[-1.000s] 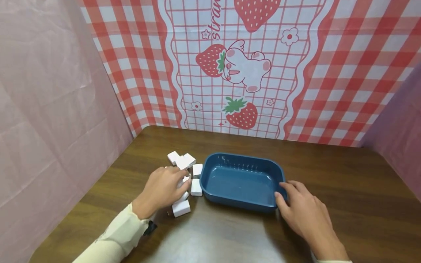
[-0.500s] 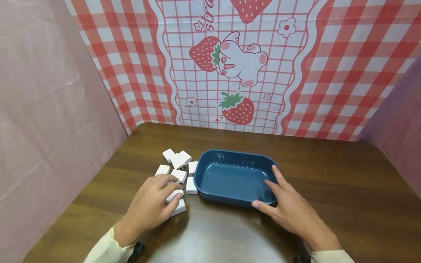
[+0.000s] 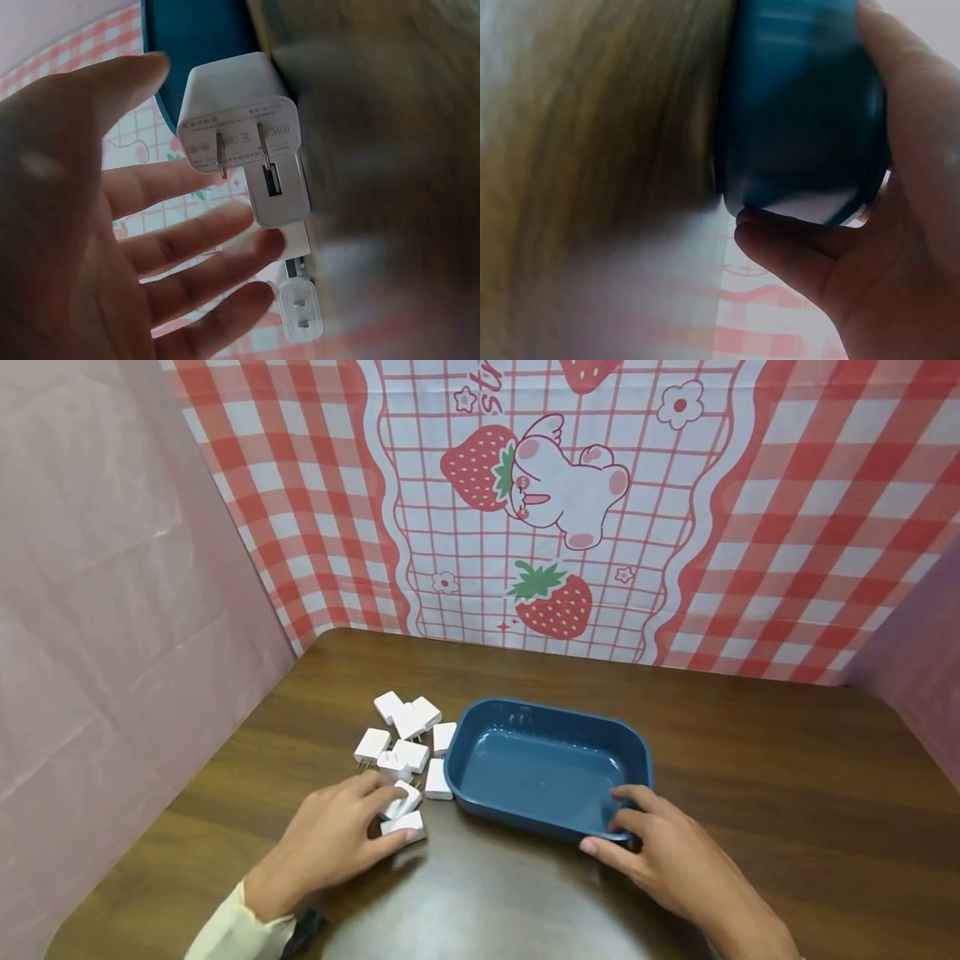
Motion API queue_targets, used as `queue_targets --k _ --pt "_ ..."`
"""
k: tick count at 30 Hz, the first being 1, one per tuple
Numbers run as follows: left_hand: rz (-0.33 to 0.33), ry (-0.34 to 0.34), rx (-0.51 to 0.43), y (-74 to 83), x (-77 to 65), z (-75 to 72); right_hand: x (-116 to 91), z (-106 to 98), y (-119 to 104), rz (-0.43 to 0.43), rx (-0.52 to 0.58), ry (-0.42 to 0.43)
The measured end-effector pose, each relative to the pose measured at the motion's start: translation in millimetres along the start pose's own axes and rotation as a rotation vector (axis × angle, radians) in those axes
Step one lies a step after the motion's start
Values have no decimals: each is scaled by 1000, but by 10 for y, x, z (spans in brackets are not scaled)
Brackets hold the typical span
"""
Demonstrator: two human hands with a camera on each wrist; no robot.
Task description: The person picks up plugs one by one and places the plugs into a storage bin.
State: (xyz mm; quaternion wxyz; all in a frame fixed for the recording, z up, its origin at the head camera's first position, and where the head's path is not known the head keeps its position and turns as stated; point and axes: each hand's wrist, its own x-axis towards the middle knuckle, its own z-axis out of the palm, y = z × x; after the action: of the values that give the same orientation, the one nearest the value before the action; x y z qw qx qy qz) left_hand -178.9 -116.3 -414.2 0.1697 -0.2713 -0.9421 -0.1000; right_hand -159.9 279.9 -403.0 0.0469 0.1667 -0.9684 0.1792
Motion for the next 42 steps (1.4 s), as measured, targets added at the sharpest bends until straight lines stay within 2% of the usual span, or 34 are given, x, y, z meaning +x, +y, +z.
queue_targets --k 3,8,11,15,19,23,30,33,37,42 --pt "10 -22 -18 -8 -16 20 -31 24 4 -25 -33 9" --pt "13 -34 -30 -10 -25 33 -47 49 31 -104 -57 84" --pt "-17 -43 -43 -1 -25 36 -34 64 43 -138 -59 126" --pt "-61 -70 -82 5 -41 29 -14 66 38 -147 -56 135" --pt "-88 -86 -93 0 -63 31 -2 63 20 -112 -38 93" --pt "-89 -86 -88 -14 -66 32 5 42 6 -22 -5 40" --pt "-79 -89 -79 -16 -50 23 -14 24 -28 124 40 43" --pt "-83 -82 -70 0 -54 12 -29 23 -51 169 64 10" --pt "-93 -55 -69 22 -49 6 -38 30 -68 183 67 -12" --pt "-112 -42 -48 48 -37 7 -22 33 -58 170 63 11"
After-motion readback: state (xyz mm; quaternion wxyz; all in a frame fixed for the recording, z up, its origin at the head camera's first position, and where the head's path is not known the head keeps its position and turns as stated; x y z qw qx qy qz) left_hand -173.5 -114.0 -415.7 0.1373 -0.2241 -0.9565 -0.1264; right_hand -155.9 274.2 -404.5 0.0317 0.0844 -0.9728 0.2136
